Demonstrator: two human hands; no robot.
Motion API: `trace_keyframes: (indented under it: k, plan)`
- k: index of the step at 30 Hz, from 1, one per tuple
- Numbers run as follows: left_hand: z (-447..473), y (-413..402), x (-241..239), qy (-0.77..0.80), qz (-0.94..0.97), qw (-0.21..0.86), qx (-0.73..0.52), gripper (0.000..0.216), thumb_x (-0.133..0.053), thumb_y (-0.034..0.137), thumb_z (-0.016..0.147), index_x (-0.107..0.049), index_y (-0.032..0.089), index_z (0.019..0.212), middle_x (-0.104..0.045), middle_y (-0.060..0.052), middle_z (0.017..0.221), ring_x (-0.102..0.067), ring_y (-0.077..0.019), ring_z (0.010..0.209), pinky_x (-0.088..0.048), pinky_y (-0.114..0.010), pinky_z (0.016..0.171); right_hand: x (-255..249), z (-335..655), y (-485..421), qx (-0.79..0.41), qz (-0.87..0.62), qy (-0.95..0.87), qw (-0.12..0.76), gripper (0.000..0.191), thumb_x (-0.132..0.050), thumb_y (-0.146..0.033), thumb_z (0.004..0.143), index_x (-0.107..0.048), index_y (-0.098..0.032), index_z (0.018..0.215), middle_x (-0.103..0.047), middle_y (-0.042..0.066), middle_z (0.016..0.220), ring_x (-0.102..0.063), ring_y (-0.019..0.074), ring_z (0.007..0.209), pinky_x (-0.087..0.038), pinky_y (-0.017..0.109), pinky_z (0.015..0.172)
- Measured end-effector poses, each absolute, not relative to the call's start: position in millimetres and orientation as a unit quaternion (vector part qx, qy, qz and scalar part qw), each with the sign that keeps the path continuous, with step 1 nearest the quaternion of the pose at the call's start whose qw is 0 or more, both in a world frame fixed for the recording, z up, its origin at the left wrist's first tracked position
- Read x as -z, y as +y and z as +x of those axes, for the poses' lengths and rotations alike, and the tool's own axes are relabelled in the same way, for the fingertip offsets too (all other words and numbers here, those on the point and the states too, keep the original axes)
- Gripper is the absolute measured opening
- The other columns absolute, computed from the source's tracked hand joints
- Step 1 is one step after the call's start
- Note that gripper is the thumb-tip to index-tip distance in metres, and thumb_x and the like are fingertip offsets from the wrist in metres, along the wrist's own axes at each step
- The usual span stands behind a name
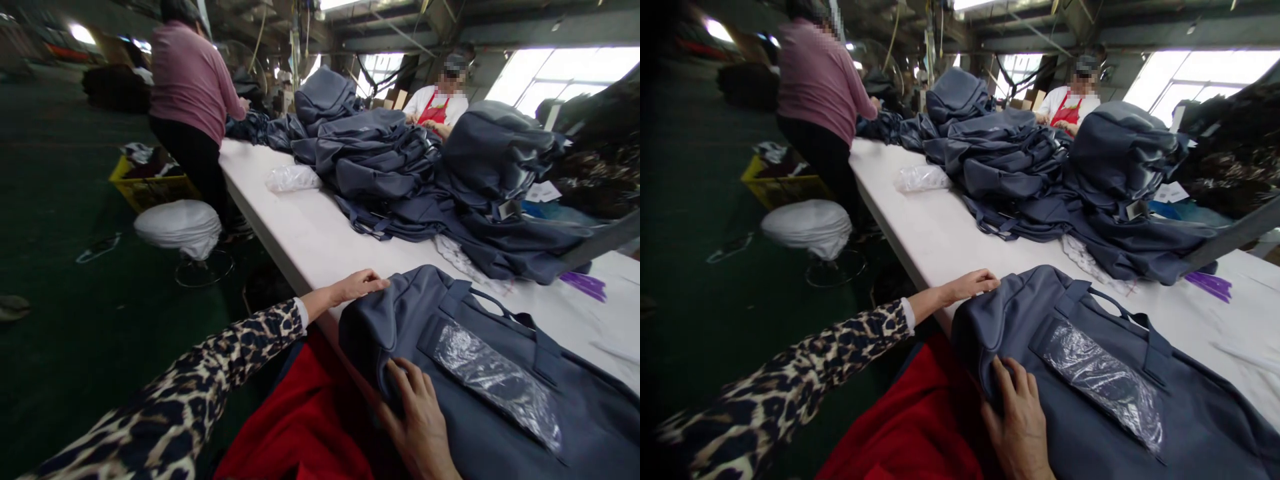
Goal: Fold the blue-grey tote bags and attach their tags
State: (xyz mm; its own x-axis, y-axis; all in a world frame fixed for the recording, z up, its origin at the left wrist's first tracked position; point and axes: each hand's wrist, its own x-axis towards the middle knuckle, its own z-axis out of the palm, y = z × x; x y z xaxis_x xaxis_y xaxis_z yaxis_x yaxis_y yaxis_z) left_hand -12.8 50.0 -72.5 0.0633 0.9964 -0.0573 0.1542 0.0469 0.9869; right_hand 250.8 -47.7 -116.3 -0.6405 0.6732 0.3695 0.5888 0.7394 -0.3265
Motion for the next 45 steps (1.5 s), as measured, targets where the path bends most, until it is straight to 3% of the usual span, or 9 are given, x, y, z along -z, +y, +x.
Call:
trace_keyframes:
  k: [2,5,11,16,23,29,36,40,45]
  plan:
    - [-17.0,33.3,70.6,0.528,0.541,0.504,-0.417,0.053,-0.072,0.056,0.075,-0.063,0.016,0.109,-0.068,-0.006,0.108,-0.062,-0.0175,0.097,-0.046,-0.025,0.080,109.9,246.2,-44.9,-0.090,-0.366,-0.895,0.236,0.064,-0.063,-0.036,0.088,-0.035,-0.028,0.145,-0.056,0.009,0.122,-0.057,0.0278,0.105,-0.055,0.045,0.088]
    - [-21.4,19.2,66.5,0.525,0.548,0.523,-0.388,0.052,-0.078,0.054,0.070,-0.069,0.016,0.105,-0.070,-0.005,0.106,-0.063,-0.0209,0.099,-0.045,-0.028,0.083,99.5,236.6,-39.4,-0.081,-0.382,-0.898,0.202,0.075,-0.064,-0.040,0.087,-0.026,-0.026,0.150,-0.058,0.009,0.115,-0.058,0.0290,0.103,-0.056,0.044,0.082]
    - [-17.5,20.7,57.8,0.519,0.491,0.579,-0.393,0.040,-0.089,0.032,0.052,-0.071,0.014,0.084,-0.071,-0.002,0.083,-0.062,-0.0185,0.078,-0.046,-0.027,0.071,86.5,220.1,-37.3,-0.034,-0.363,-0.925,0.102,0.033,-0.064,-0.031,0.083,-0.055,-0.023,0.114,-0.057,0.007,0.108,-0.057,0.0274,0.096,-0.054,0.036,0.065]
    - [-16.3,15.5,70.1,0.516,0.415,0.577,-0.478,0.031,-0.073,0.013,0.056,-0.064,0.014,0.085,-0.067,0.000,0.077,-0.060,-0.0132,0.070,-0.046,-0.025,0.069,86.6,221.2,-36.6,-0.053,-0.352,-0.931,0.086,0.037,-0.064,-0.029,0.082,-0.055,-0.026,0.118,-0.057,0.006,0.110,-0.057,0.0258,0.097,-0.054,0.033,0.064]
    - [-28.2,14.3,76.6,0.549,0.377,0.553,-0.501,0.022,-0.071,0.025,0.066,-0.061,0.015,0.084,-0.061,0.001,0.073,-0.056,-0.0126,0.070,-0.043,-0.025,0.070,92.6,223.4,-33.6,-0.055,-0.360,-0.923,0.126,0.079,-0.062,-0.036,0.086,-0.022,-0.027,0.154,-0.057,0.009,0.118,-0.057,0.0301,0.107,-0.055,0.038,0.072]
    - [-31.8,9.9,59.4,0.534,0.433,0.560,-0.462,0.059,-0.087,0.045,0.061,-0.065,0.015,0.108,-0.068,-0.006,0.104,-0.060,-0.0225,0.101,-0.043,-0.032,0.091,87.8,215.7,-30.1,-0.087,-0.385,-0.914,0.092,0.101,-0.060,-0.045,0.086,0.007,-0.023,0.157,-0.057,0.010,0.114,-0.066,0.0279,0.093,-0.054,0.036,0.068]
    - [-41.5,-31.0,72.9,0.376,0.474,0.625,-0.493,0.053,-0.084,0.030,0.069,-0.063,0.021,0.117,-0.063,-0.004,0.125,-0.054,-0.0199,0.120,-0.037,-0.031,0.107,78.0,206.1,-22.3,-0.076,-0.356,-0.931,0.022,0.088,-0.059,-0.041,0.085,-0.010,-0.025,0.156,-0.055,0.009,0.111,-0.069,0.0264,0.085,-0.048,0.032,0.060]
    - [-34.4,-37.0,94.5,0.423,0.418,0.592,-0.545,0.046,-0.087,0.024,0.060,-0.066,0.017,0.099,-0.066,-0.001,0.094,-0.060,-0.0168,0.090,-0.046,-0.028,0.084,77.8,204.6,-20.9,-0.072,-0.340,-0.938,0.009,0.073,-0.057,-0.047,0.087,-0.029,-0.021,0.149,-0.056,0.009,0.108,-0.068,0.0251,0.080,-0.048,0.032,0.060]
    - [-12.5,-21.3,111.2,0.456,0.360,0.535,-0.613,0.033,-0.083,0.020,0.057,-0.059,0.015,0.079,-0.058,0.005,0.072,-0.051,-0.0103,0.069,-0.039,-0.022,0.065,87.6,209.3,-22.5,-0.063,-0.329,-0.942,0.039,0.054,-0.059,-0.038,0.086,-0.046,-0.025,0.136,-0.057,0.009,0.111,-0.068,0.0244,0.085,-0.050,0.031,0.063]
